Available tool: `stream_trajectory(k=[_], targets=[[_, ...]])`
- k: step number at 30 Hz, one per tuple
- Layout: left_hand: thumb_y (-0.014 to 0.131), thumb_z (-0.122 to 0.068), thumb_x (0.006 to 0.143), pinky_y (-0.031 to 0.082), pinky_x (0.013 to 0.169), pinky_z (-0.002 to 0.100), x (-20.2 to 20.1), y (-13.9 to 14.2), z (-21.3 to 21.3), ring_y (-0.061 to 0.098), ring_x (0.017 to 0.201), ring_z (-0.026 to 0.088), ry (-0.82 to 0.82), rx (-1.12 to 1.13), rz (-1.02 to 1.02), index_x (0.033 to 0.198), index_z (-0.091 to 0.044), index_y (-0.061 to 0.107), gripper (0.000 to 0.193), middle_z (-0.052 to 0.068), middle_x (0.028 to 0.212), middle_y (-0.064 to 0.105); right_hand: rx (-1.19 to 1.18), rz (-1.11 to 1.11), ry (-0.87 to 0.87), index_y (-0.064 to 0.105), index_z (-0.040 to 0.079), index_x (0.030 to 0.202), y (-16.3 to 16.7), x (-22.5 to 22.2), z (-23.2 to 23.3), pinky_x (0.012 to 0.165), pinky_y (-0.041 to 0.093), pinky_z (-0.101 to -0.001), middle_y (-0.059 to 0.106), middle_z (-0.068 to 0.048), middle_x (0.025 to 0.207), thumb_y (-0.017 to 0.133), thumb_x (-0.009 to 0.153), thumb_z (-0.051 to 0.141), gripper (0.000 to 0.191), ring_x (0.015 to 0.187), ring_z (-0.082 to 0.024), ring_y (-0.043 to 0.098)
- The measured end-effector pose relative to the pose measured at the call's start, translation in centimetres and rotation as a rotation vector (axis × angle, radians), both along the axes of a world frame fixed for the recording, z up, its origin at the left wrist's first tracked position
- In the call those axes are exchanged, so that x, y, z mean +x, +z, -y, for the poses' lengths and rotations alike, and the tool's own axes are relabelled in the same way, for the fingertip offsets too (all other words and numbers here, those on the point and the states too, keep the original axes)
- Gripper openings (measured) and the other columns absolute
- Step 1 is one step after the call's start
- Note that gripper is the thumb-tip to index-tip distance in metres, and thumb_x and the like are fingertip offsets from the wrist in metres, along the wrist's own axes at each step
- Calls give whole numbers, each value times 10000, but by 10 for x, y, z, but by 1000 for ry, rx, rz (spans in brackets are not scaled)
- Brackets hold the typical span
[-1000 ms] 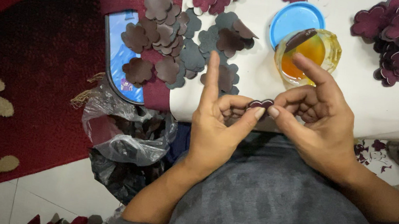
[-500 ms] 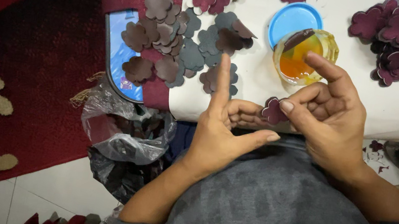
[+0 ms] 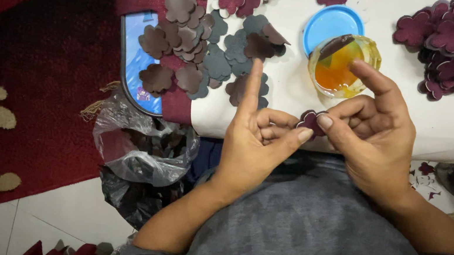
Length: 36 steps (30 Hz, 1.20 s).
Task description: The person repeatedly picks up small flower-shaped felt pieces in maroon and grey, applies adhesive from a small container, and presses them together to form layered units. The person works one at a time, placing finished units into a growing pile on the table.
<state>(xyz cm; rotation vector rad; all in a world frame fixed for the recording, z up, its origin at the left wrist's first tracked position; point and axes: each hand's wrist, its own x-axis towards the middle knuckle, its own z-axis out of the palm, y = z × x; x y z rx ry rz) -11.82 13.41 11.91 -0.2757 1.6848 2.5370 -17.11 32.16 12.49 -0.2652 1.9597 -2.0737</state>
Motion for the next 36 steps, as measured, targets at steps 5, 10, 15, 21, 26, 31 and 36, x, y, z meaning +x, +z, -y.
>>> stream_trajectory(k=[5, 10, 15, 21, 26, 31, 36], targets=[[712, 39, 942, 608, 805, 247, -7, -2, -7, 711, 907, 121, 71, 17, -12, 1709, -109, -49, 1091, 128, 1034, 697, -51, -56, -41, 338, 1, 1612, -8, 4, 4, 678, 501, -157, 693, -94, 925, 688, 1020, -83, 693, 754, -54, 624], [704, 49, 950, 607, 797, 258, -13, 2, -9, 727, 914, 146, 155, 10, -42, 1709, -102, -73, 1096, 146, 1044, 710, -38, -76, -40, 327, 19, 1631, -10, 1, 6, 695, 542, -170, 718, -112, 966, 672, 1020, -57, 706, 801, -78, 683], [687, 41, 972, 641, 866, 303, -17, 8, -6, 753, 957, 188, 166, 45, -86, 1705, -110, -121, 1102, 164, 1069, 724, -6, -93, -6, 326, 26, 1633, -8, 1, 4, 732, 538, -168, 710, -114, 996, 683, 1031, -63, 705, 830, -72, 663], [709, 33, 964, 654, 891, 310, -15, 12, -5, 759, 955, 187, 135, -120, -81, 1685, -94, -119, 1105, 161, 1053, 750, 5, -96, -11, 325, 25, 1632, -9, 1, 6, 851, 582, -216, 712, -131, 1048, 665, 1025, -83, 703, 930, -110, 707], [702, 28, 974, 653, 893, 306, -17, 13, -4, 763, 954, 181, 124, -133, -79, 1686, -90, -118, 1091, 154, 1056, 755, -17, -66, -28, 336, 14, 1633, -10, 1, 7, 794, 558, -195, 712, -135, 1020, 673, 1012, -98, 715, 901, -106, 697], [693, 33, 968, 654, 858, 304, -17, 12, -4, 760, 930, 183, 112, -104, -56, 1688, -84, -105, 1081, 158, 1038, 753, 22, -69, -34, 333, 11, 1625, -9, 0, 7, 799, 563, -212, 716, -141, 988, 664, 1017, -89, 700, 878, -117, 708], [686, 46, 970, 648, 863, 311, -18, 10, -5, 754, 936, 189, 100, -43, -63, 1694, -86, -102, 1078, 167, 1040, 745, 14, -91, -21, 325, 8, 1624, -8, -1, 8, 778, 564, -209, 722, -139, 965, 656, 1037, -70, 678, 857, -124, 718]])
